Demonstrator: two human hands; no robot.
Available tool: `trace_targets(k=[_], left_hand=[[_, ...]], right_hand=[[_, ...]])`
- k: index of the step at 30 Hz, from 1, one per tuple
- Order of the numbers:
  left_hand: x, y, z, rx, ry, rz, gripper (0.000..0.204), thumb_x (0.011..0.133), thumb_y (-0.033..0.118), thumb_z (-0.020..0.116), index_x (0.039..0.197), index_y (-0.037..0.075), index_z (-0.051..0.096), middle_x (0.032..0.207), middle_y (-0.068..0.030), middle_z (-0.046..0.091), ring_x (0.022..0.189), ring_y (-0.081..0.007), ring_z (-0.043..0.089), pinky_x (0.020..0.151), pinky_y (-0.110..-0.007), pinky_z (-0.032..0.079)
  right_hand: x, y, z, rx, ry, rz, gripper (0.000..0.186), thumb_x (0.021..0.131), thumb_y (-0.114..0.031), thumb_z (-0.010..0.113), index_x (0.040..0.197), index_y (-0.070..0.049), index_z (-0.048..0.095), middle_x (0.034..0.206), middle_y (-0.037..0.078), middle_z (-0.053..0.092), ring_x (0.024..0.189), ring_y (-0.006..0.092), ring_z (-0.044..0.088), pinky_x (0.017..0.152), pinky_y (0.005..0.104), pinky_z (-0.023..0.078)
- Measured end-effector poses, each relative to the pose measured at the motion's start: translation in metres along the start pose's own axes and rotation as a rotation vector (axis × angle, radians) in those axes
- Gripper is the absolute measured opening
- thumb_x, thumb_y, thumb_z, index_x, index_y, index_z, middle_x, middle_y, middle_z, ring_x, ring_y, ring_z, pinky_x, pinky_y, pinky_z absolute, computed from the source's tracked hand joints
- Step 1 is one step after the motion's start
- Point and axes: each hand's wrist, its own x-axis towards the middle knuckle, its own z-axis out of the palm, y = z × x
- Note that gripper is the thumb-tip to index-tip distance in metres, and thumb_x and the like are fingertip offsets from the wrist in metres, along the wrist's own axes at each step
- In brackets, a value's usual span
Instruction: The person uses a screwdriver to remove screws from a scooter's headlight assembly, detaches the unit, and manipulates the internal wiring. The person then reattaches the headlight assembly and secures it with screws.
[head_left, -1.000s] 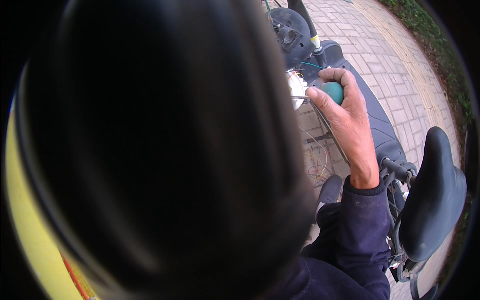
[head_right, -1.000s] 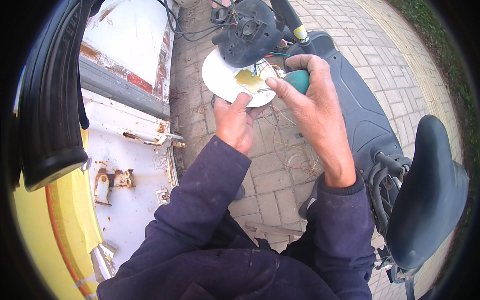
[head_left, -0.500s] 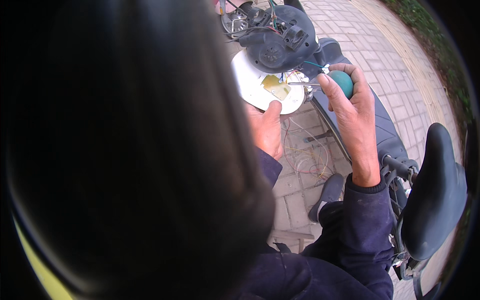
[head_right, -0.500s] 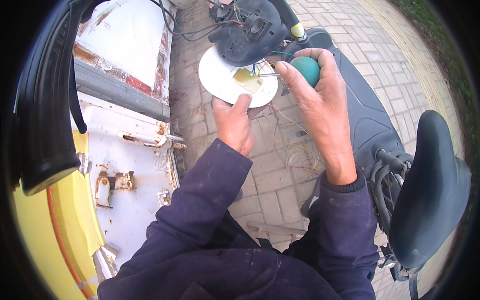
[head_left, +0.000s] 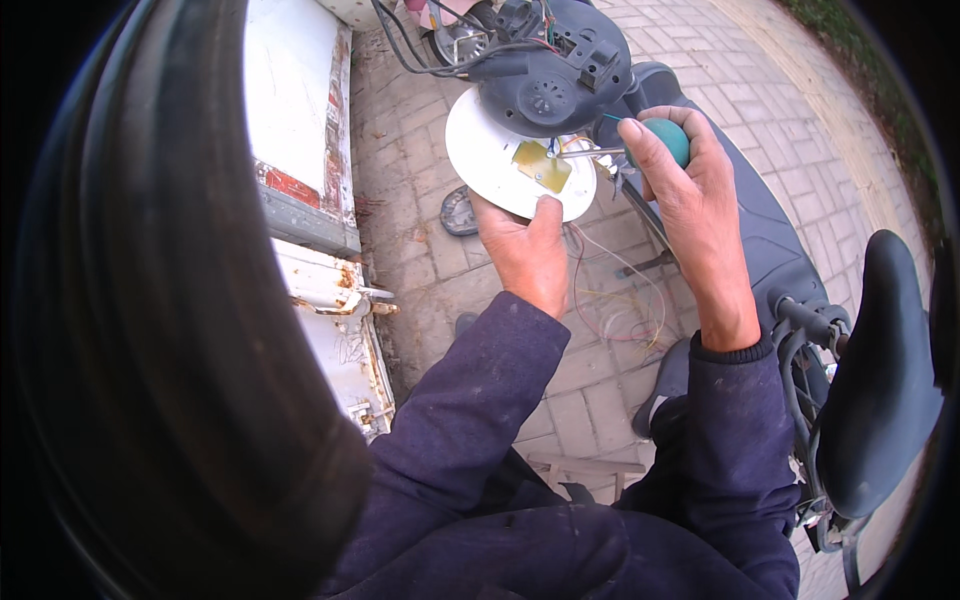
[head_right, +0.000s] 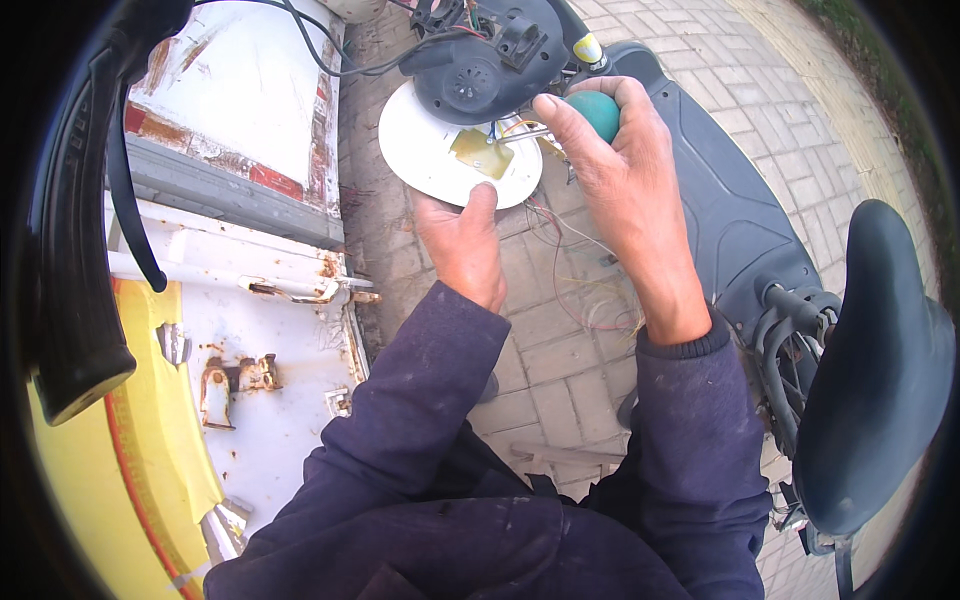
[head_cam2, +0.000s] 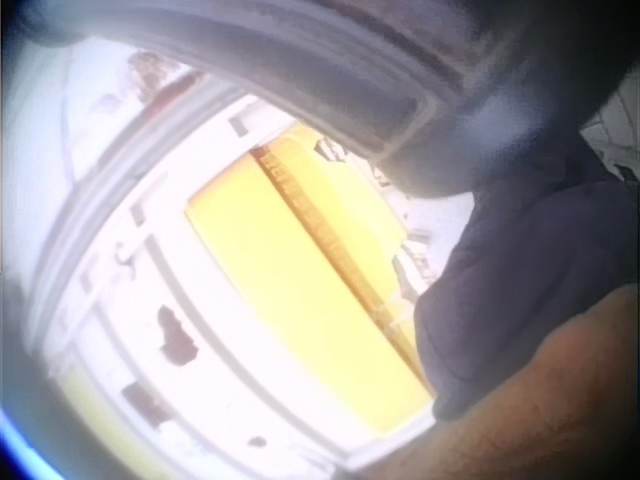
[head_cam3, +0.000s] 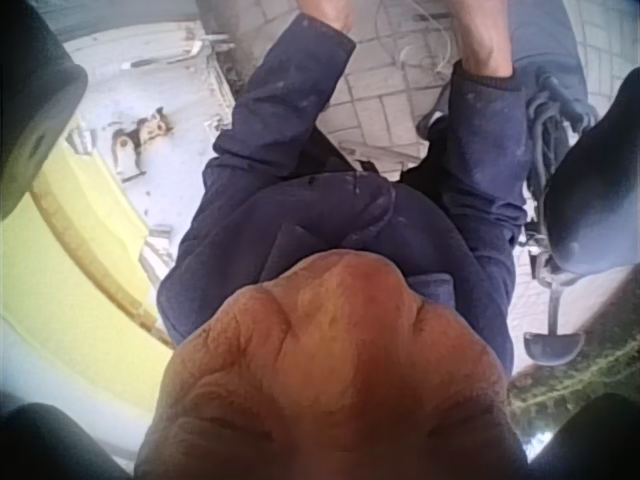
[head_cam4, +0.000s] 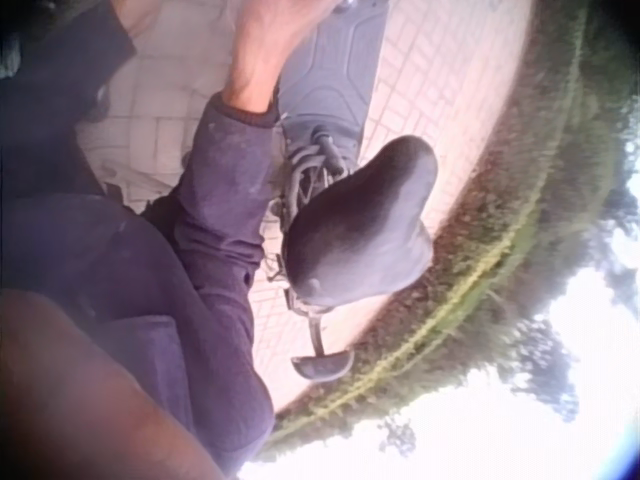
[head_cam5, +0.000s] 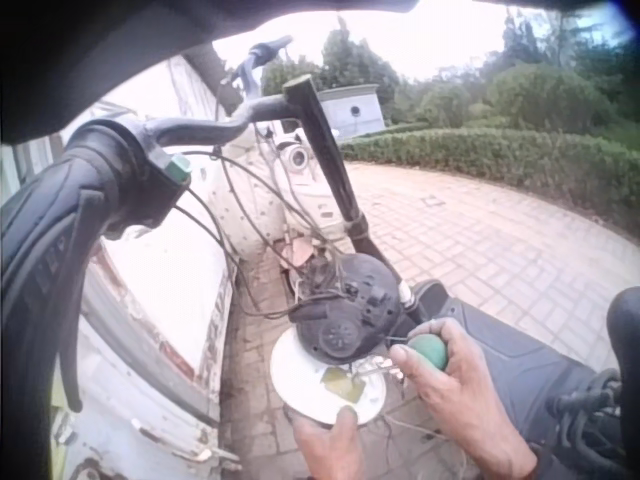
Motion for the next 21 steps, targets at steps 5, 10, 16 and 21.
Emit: trace_targets(k=[5,10,16,21], left_hand=[[-0.001,0.0023,-0.0009,0.088,0.009,0.068,0.057,0.083,-0.01,0.057,0.139,-0.003,0.042,0.134,-0.0133,0.055,0.122,-0.0201,0.058,0.107,-0.033,0.046],[0.0001,0.0011,-0.0025,0.061,0.003,0.061,0.058,0.083,-0.01,0.057,0.139,-0.003,0.041,0.134,-0.0138,0.054,0.123,-0.0207,0.058,0.107,-0.034,0.046],[0.0015,0.0005,-0.0053,0.093,-0.015,0.074,0.06,0.083,-0.011,0.057,0.14,-0.003,0.04,0.135,-0.0138,0.054,0.124,-0.0211,0.057,0.107,-0.034,0.046],[0.0008,0.0019,-0.0048,0.09,-0.002,0.061,0.06,0.084,-0.01,0.056,0.141,-0.002,0.039,0.135,-0.0132,0.054,0.124,-0.0214,0.057,0.108,-0.034,0.046]], right_hand=[[0.0022,0.0007,0.0006,0.054,-0.027,0.002,0.046,0.092,-0.038,0.079,0.109,0.002,0.063,0.086,0.004,0.063,0.076,0.0102,0.057,0.066,0.0263,0.048],[0.0016,0.0011,0.0037,0.02,-0.018,-0.018,0.047,0.093,-0.038,0.079,0.11,0.003,0.063,0.085,0.004,0.062,0.077,0.0094,0.057,0.067,0.0253,0.048],[0.0022,-0.0002,0.0044,0.027,-0.026,-0.003,0.049,0.092,-0.039,0.079,0.111,0.004,0.063,0.086,0.005,0.064,0.077,0.01,0.057,0.067,0.026,0.049],[0.0021,-0.0001,0.0043,0.02,-0.033,0.004,0.053,0.091,-0.042,0.08,0.113,0.004,0.064,0.088,0.005,0.065,0.08,0.0098,0.058,0.07,0.0249,0.049]])
